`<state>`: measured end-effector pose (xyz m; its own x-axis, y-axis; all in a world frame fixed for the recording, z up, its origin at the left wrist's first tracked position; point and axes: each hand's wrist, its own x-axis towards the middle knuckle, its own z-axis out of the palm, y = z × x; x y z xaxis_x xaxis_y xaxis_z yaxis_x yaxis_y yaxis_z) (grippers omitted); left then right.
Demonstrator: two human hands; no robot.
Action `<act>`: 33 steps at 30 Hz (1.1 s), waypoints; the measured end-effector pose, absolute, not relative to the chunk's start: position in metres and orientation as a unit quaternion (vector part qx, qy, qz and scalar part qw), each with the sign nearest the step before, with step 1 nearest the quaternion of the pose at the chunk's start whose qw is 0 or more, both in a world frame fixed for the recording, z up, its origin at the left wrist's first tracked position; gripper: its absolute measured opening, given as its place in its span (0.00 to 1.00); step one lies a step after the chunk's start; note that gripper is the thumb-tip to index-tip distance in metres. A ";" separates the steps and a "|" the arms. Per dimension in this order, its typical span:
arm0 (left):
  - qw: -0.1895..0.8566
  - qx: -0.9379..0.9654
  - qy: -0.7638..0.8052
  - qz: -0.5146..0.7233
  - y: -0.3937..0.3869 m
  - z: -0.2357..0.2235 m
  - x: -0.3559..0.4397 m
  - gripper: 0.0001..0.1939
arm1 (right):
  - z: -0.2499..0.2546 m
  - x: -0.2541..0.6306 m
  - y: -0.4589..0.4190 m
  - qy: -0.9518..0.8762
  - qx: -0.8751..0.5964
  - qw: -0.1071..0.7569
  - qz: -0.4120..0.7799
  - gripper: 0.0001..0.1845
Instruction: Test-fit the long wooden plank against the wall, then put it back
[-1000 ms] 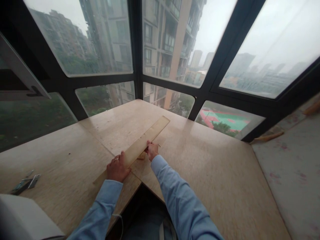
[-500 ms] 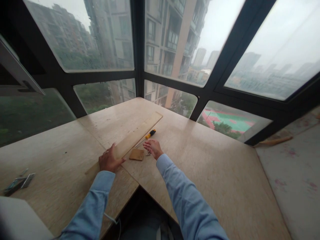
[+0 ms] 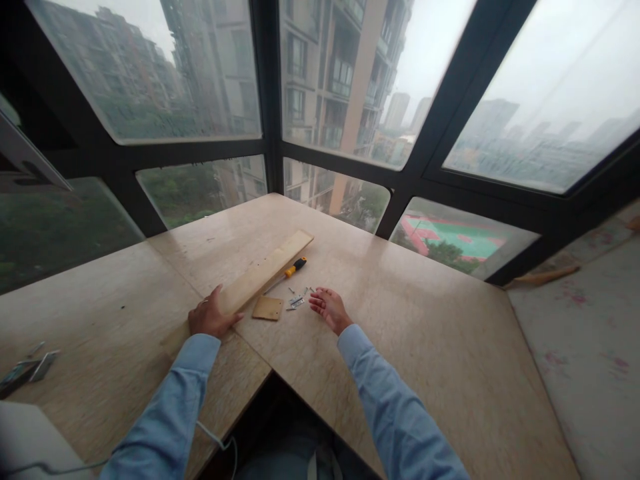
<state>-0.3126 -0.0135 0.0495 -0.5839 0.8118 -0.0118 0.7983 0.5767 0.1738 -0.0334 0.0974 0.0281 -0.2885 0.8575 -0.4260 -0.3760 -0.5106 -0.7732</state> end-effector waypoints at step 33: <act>0.080 0.456 0.886 0.028 -0.009 0.035 -0.317 0.46 | -0.002 0.027 0.084 -0.177 -0.378 0.489 0.766 0.07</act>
